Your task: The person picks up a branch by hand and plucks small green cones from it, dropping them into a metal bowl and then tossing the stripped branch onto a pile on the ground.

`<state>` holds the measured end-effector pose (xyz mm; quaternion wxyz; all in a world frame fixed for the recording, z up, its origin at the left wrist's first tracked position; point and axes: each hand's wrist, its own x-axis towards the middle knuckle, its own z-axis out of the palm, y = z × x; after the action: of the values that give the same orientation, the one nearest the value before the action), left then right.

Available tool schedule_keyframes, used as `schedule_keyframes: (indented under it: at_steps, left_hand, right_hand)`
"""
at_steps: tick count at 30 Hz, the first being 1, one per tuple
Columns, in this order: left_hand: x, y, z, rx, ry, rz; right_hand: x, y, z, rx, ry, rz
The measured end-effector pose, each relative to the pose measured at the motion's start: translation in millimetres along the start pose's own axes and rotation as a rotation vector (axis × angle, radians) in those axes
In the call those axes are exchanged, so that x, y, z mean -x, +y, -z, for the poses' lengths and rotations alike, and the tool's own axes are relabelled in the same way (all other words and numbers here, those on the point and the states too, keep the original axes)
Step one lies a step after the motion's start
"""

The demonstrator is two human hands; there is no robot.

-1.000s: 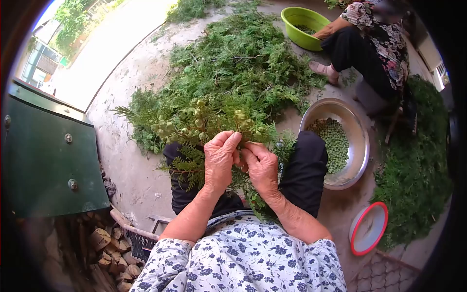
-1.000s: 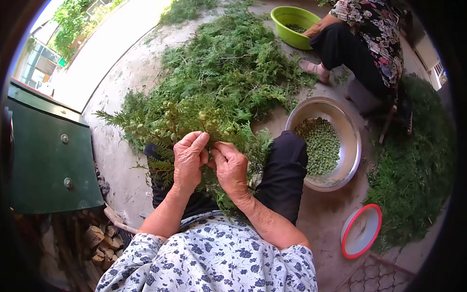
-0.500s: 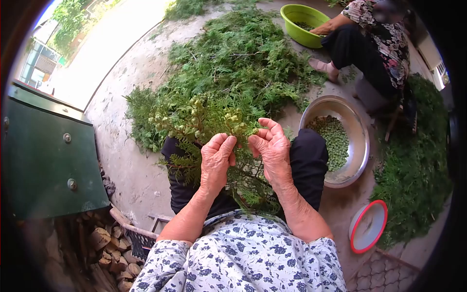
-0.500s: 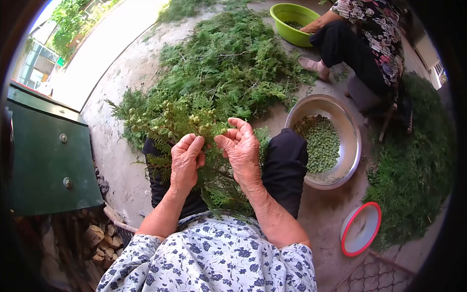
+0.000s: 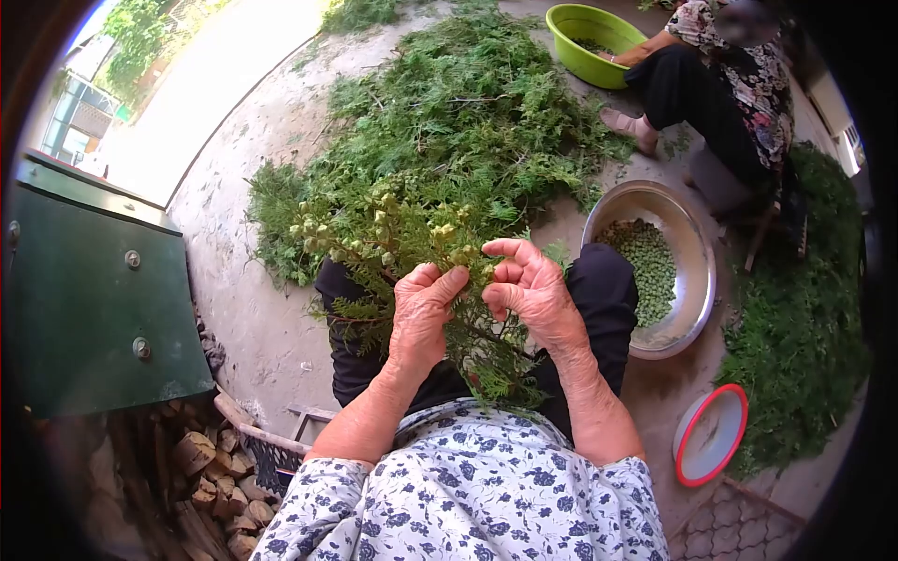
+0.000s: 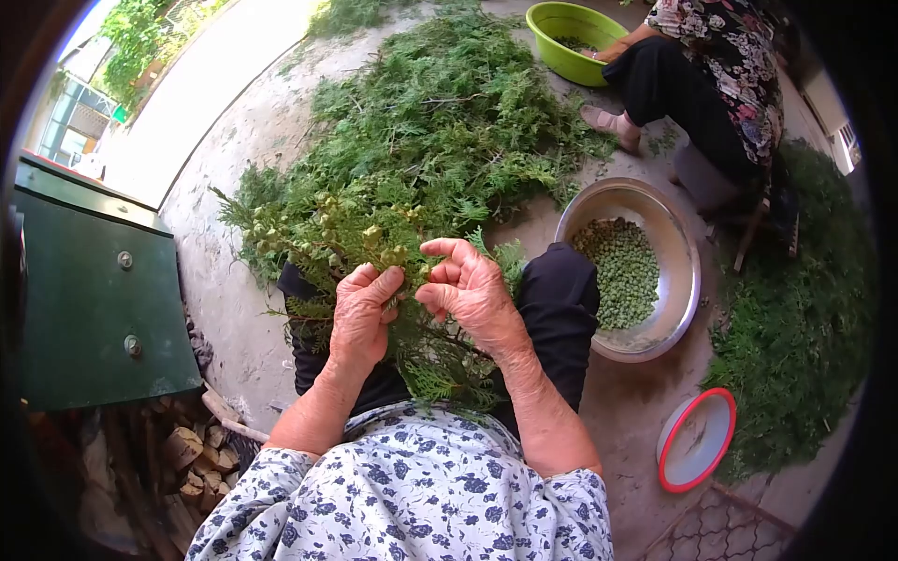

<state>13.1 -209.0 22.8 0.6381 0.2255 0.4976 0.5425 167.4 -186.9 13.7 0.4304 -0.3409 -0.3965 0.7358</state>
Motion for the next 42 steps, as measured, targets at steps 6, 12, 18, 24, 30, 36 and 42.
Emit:
schedule_keyframes:
  at_steps: [6,12,18,24,30,36,42]
  left_hand:
    - [5.2,3.3,-9.1,0.038,0.002,0.015]
    - [-2.1,11.3,8.7,-0.005,0.044,-0.037]
    - [-3.5,6.4,14.8,0.062,0.002,0.035]
    - [-0.5,4.0,12.8,0.042,0.027,0.030]
    - [-0.2,-0.8,16.9,0.011,-0.022,0.033]
    - [3.3,-7.0,6.2,-0.072,-0.052,-0.001]
    - [5.6,-0.1,12.8,-0.117,0.006,-0.023]
  right_hand:
    - [11.9,-1.5,-11.7,0.242,0.116,0.095]
    - [31.5,6.3,-5.3,0.116,0.125,0.024]
    - [13.3,19.3,5.8,-0.378,0.154,-0.028]
    - [4.0,17.3,-12.4,-0.405,0.138,-0.046]
    - [2.7,18.2,-20.6,-0.204,0.377,0.030]
    - [-1.7,25.5,-14.4,0.072,0.563,0.230]
    - [-12.7,12.3,28.8,-0.283,0.516,0.280]
